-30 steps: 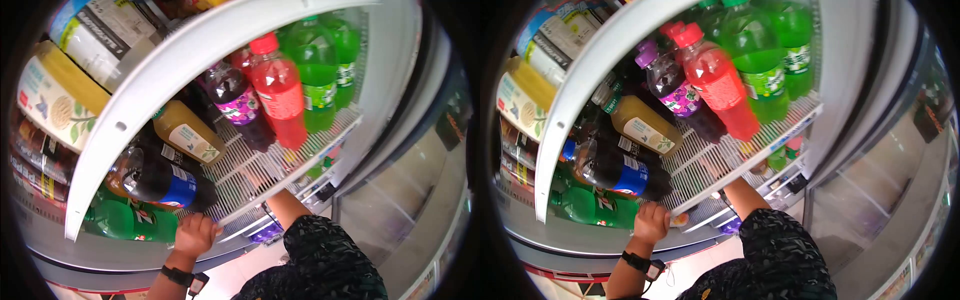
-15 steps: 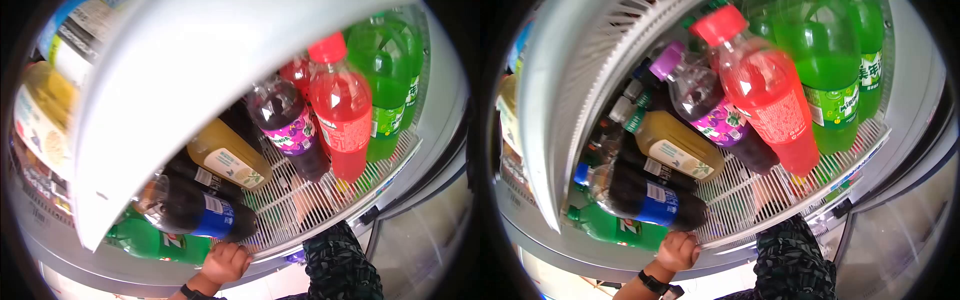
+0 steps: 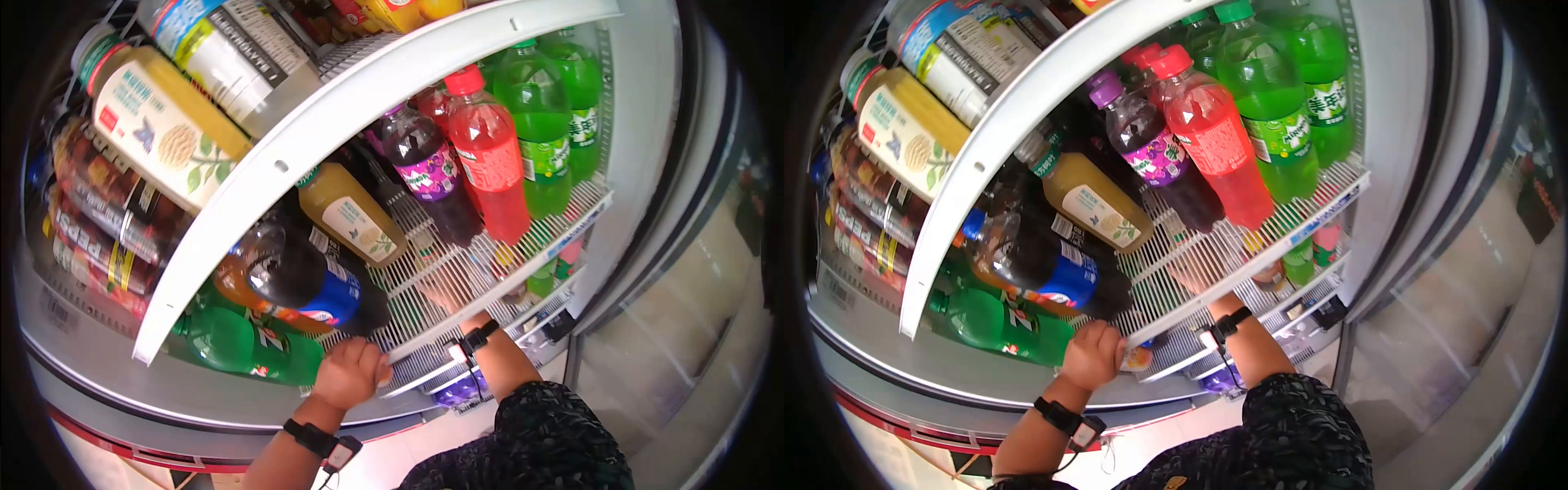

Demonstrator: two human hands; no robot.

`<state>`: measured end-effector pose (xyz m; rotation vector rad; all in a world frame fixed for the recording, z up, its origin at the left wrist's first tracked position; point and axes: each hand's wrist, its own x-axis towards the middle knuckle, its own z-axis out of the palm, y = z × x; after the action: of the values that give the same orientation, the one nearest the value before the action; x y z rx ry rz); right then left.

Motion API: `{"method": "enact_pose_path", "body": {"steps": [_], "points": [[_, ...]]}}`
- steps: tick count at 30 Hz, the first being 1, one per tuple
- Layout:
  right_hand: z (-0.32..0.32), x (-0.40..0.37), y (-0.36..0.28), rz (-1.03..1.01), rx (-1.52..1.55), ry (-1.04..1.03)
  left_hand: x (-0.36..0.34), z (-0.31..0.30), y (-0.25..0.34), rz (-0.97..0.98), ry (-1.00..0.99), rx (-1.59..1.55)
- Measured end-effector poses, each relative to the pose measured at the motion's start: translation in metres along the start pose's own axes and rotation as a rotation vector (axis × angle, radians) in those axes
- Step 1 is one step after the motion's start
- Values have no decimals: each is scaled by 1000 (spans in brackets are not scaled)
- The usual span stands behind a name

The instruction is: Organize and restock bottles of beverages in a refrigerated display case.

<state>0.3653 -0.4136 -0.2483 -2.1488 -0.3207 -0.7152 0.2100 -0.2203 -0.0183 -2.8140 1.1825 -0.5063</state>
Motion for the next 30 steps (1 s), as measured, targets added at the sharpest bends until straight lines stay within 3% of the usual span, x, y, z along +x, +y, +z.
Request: {"method": "enact_pose_path", "body": {"steps": [3,4,6,8,10,14,18,20,26,30], "points": [[-45,-17,-25,-176,140,71,5,4,-1,66,158,40],[-64,-27,-39,126,382,-112,5,5,-1,63,157,56],[-109,-46,-65,430,371,-206,5,2,1,53,164,48],[-142,-66,-75,452,670,-202,6,0,3,76,199,85],[-162,-91,-61,533,922,-358,6,5,2,70,221,102],[-222,-110,-83,449,921,-529,4,8,2,52,265,102],[-300,-63,-147,271,1017,-581,2,12,1,35,293,96],[-334,-24,-174,12,1055,-428,-1,13,2,11,287,83],[-389,111,-299,-473,1023,196,-2,15,-3,12,304,69],[-371,182,-339,-532,493,437,-3,7,1,1,223,41]]}}
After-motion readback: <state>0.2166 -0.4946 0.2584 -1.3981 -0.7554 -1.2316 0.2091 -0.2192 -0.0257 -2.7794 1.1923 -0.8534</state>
